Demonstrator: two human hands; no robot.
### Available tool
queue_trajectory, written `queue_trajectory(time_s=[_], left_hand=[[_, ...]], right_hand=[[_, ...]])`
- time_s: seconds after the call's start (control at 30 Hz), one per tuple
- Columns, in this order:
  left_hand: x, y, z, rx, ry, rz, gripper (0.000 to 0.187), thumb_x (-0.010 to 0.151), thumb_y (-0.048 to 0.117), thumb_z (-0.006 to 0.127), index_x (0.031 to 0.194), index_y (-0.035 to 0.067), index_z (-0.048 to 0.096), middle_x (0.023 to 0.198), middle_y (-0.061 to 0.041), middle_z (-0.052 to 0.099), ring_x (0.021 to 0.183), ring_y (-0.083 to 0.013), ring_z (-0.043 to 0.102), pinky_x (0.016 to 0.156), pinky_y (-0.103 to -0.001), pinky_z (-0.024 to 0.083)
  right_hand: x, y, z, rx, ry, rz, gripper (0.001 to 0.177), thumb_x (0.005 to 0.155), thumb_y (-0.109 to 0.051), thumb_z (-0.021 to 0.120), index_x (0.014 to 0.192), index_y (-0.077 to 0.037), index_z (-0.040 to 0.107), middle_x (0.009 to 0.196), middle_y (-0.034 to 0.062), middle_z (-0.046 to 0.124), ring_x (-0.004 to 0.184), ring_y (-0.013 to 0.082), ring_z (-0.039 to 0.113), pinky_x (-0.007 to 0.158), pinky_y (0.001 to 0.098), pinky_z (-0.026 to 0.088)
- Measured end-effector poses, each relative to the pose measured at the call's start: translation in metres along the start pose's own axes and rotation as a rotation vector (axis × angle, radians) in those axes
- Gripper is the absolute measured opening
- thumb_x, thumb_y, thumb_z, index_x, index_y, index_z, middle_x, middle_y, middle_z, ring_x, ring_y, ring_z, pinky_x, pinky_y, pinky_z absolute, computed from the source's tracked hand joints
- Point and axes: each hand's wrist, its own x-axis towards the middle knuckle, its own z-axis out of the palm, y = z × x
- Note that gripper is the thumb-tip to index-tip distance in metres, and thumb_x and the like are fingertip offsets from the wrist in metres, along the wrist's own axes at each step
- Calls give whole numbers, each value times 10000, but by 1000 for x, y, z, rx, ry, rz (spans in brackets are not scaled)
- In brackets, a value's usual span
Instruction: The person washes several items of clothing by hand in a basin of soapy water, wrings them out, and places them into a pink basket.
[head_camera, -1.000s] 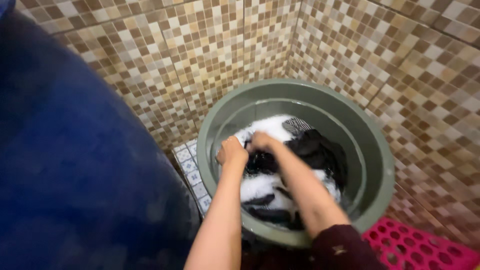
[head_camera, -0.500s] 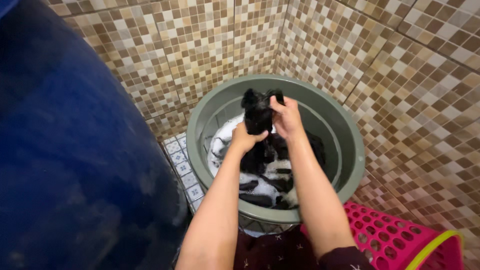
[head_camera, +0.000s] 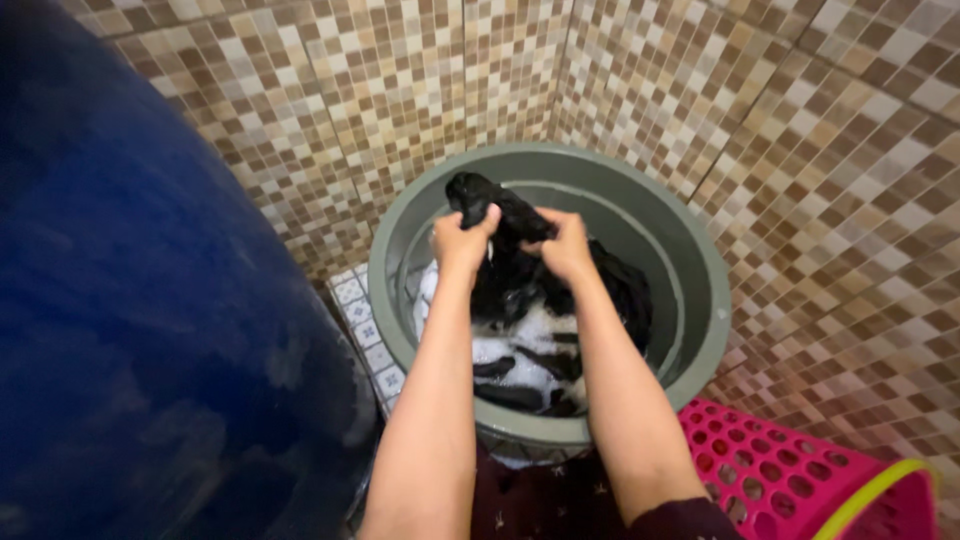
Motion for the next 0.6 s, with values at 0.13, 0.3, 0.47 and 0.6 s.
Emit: queue_trajectory(time_s=[0.13, 0.3, 0.47, 0.6], left_hand=[[5, 5, -13, -200, 51, -190, 409, 827, 414, 802, 819, 13, 722, 678, -77, 745, 589, -158, 675, 575, -331, 512], [12, 20, -36, -269, 103, -77, 418, 905, 406, 750, 820, -4, 731, 684, -91, 725, 572, -129, 641, 554, -310, 486], [16, 21, -44, -643, 76, -101, 390, 945, 411, 710, 897, 26, 743, 758, -73, 757, 582, -99, 607, 523, -291, 475], [13, 29, -45, -697, 30, -108, 433, 968, 427, 669, 940, -4, 703, 849, -93, 775, 614, -141, 607, 475, -298, 445]], right_hand=[[2, 24, -15, -125, 304, 44, 459, 649, 127, 759, 1081, -29, 767, 955, 81, 778, 899, 174, 708, 833, 319, 559], [1, 24, -24, -114, 536, 341, 322, 757, -35, 778, 1077, -65, 766, 948, 94, 772, 887, 209, 720, 813, 338, 550], [-14, -35, -11, -263, 472, 281, 225, 836, -178, 799, 1026, -62, 764, 903, 164, 771, 872, 295, 735, 812, 385, 552], [-21, -73, -10, -672, 502, 255, 490, 748, -176, 839, 1222, -148, 717, 1194, 190, 678, 1123, 416, 621, 899, 516, 500]])
